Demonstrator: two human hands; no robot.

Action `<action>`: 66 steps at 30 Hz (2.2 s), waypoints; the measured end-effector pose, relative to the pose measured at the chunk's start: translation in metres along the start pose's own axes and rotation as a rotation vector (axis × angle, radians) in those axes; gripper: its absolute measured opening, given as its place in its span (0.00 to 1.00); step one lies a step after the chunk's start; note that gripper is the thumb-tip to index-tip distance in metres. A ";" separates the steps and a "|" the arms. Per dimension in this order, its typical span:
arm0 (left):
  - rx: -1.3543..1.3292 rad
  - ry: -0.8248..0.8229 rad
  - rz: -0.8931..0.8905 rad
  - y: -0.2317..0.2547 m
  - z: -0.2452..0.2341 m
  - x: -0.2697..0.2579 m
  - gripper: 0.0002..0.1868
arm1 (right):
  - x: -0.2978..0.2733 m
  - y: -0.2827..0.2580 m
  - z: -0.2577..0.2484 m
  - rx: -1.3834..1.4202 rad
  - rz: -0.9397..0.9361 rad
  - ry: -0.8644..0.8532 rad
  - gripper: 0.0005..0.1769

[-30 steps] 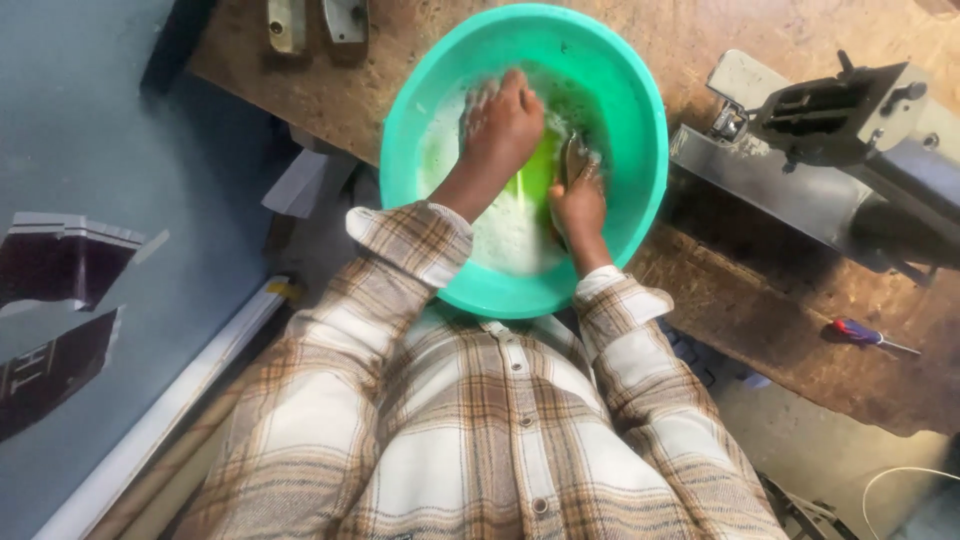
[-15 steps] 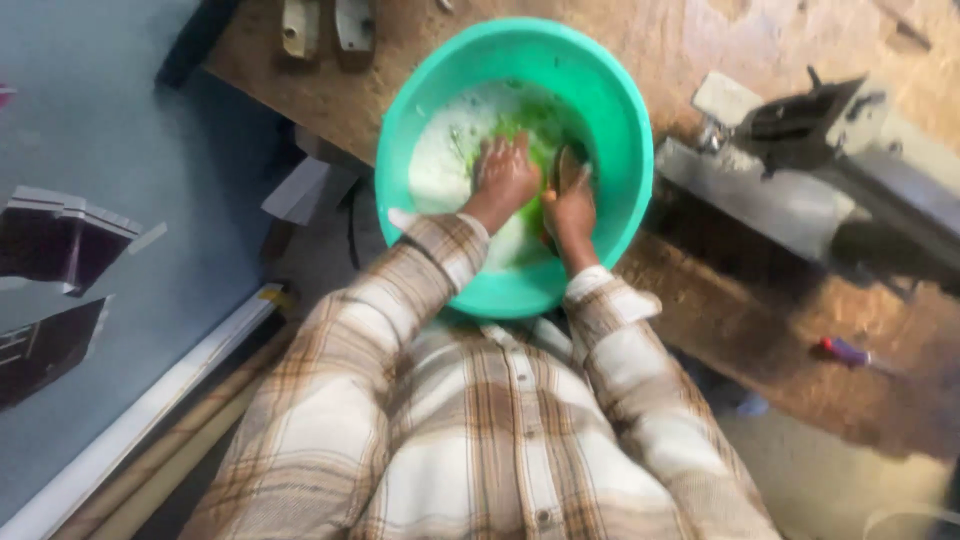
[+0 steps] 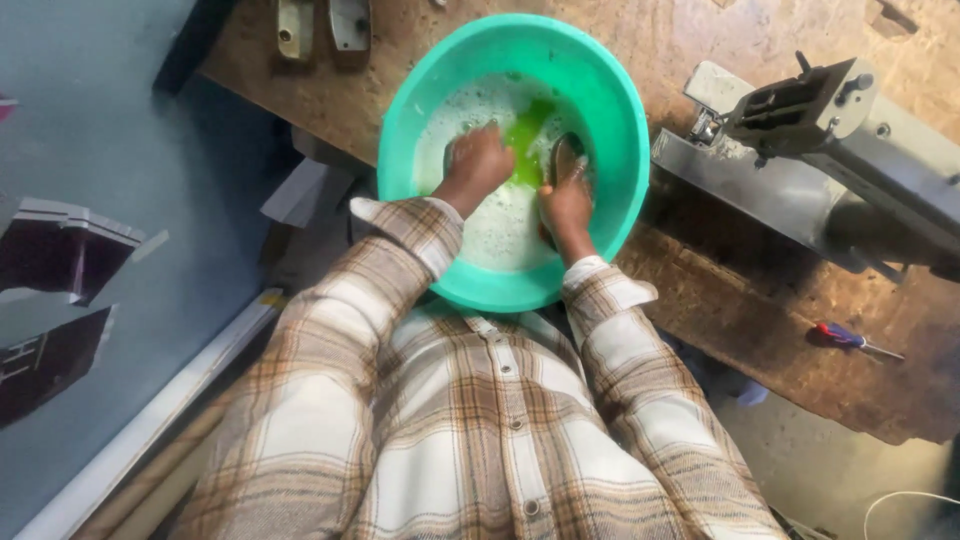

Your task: Scrubbing and cleaning various small metal and plastic machine components in a basin of soapy water using a brush.

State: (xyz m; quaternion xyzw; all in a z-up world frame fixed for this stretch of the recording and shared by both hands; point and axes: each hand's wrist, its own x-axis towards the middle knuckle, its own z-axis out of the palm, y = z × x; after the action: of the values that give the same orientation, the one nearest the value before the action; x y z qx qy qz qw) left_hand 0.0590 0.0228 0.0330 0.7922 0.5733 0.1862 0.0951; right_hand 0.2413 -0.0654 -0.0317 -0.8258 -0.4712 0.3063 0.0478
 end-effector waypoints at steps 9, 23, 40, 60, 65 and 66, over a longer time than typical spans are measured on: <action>-0.175 0.036 -0.267 -0.084 -0.103 0.047 0.14 | -0.009 -0.012 -0.016 -0.083 -0.038 -0.041 0.54; 0.163 -0.421 -0.162 -0.339 0.046 0.116 0.40 | -0.007 -0.021 -0.010 0.025 0.173 0.030 0.54; 0.033 -0.115 0.077 -0.249 0.158 0.163 0.40 | -0.017 -0.065 -0.038 0.062 0.308 -0.054 0.54; 0.222 0.217 0.412 -0.331 0.221 0.151 0.23 | -0.003 0.001 0.020 0.006 0.160 0.090 0.55; 0.106 0.020 0.165 -0.320 0.183 0.155 0.18 | 0.005 0.007 0.030 0.019 0.146 0.136 0.56; 0.110 0.016 0.160 -0.310 0.160 0.149 0.18 | 0.001 0.002 0.026 0.020 0.144 0.129 0.56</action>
State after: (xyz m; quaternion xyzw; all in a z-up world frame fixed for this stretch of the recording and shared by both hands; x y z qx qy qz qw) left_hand -0.1068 0.2739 -0.1983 0.8380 0.5183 0.1677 0.0319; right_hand 0.2291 -0.0710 -0.0544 -0.8750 -0.4035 0.2597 0.0641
